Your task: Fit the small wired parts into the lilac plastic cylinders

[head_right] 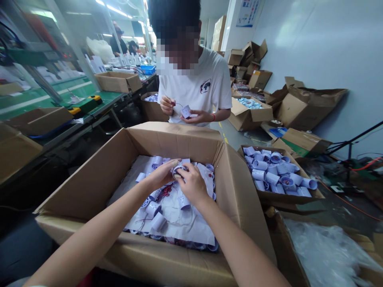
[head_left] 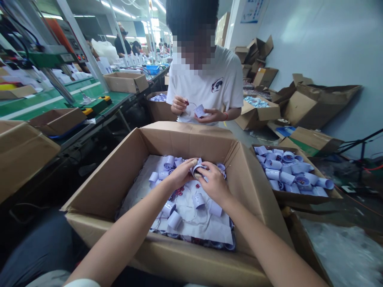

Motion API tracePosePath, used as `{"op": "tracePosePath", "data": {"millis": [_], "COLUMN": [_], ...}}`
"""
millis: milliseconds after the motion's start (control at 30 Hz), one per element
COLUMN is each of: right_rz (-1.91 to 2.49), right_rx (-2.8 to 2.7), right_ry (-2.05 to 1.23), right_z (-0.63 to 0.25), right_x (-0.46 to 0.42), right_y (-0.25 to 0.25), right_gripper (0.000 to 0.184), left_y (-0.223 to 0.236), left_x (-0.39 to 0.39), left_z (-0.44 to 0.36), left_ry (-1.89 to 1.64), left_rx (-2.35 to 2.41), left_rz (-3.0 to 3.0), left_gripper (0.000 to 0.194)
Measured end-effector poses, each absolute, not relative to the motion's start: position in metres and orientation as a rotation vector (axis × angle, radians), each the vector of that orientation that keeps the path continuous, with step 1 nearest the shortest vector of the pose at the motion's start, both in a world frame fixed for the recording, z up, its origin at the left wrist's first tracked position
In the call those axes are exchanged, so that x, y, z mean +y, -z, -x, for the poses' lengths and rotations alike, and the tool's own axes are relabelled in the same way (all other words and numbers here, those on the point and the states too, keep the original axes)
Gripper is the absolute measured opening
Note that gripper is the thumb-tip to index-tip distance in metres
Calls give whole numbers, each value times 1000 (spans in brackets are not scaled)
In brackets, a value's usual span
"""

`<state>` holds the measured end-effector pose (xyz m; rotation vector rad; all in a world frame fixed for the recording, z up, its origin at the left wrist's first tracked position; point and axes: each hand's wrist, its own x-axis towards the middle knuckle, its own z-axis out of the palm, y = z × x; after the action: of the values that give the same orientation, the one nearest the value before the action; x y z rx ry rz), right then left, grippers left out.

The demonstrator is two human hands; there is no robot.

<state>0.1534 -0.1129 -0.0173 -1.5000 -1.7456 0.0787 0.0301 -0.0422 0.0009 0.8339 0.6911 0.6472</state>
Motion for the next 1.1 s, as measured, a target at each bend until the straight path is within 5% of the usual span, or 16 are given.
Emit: {"op": "tracePosePath", "data": {"millis": [300, 433, 667, 1100], "right_rz": [1347, 1362, 1423, 1259], "right_rx": [-1358, -1210, -1209, -761], "right_ry": [-371, -540, -596, -737], "right_z": [-150, -149, -151, -135], "right_x": [-110, -109, -107, -103], "right_y": [18, 18, 24, 19], "right_gripper": [6, 29, 32, 28], "left_y": [-5, -6, 0, -8], "left_x": [-44, -45, -52, -61], "left_z": [-34, -34, -36, -43], "left_ry": [-695, -687, -713, -812], "left_rx": [739, 758, 690, 688], "left_rz": [-801, -805, -880, -673], "left_gripper": [32, 39, 23, 25]}}
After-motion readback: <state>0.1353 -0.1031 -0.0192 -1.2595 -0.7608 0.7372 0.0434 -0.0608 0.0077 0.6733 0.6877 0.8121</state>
